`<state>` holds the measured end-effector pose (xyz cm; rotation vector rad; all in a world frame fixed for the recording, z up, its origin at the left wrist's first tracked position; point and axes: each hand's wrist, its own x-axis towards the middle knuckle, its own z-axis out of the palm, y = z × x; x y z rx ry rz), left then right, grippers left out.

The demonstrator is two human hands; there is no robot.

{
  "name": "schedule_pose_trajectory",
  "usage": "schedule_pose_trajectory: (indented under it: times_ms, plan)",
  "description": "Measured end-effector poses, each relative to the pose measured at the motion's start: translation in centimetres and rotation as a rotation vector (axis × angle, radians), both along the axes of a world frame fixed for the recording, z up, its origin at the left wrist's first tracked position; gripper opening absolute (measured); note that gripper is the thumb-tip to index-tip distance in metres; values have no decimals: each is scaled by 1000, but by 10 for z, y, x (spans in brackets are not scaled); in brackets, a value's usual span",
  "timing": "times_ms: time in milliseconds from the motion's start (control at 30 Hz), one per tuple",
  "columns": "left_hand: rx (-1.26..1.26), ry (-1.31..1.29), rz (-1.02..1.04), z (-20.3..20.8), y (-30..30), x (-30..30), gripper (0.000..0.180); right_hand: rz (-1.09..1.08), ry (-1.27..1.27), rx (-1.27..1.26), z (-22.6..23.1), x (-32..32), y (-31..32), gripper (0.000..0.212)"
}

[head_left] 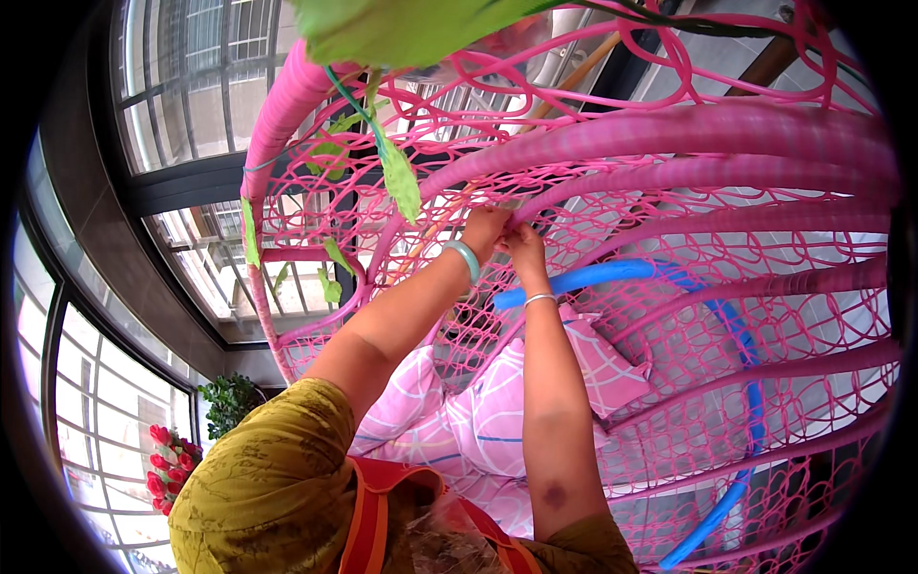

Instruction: The person uses yellow tape and wire to secure the frame joints of a pink woven hanging chair.

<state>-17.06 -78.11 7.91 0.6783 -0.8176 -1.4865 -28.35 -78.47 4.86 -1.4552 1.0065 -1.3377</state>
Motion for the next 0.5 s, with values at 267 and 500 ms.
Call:
schedule_pose_trajectory:
  times_ms: [267,500]
  plan:
    - [122,175,-70,-4,-9,4,20,-54,9,-42,-2,5,-3,7]
    - [156,152,-159,-6,-11,9,13,-54,40,-43,4,5,4,9]
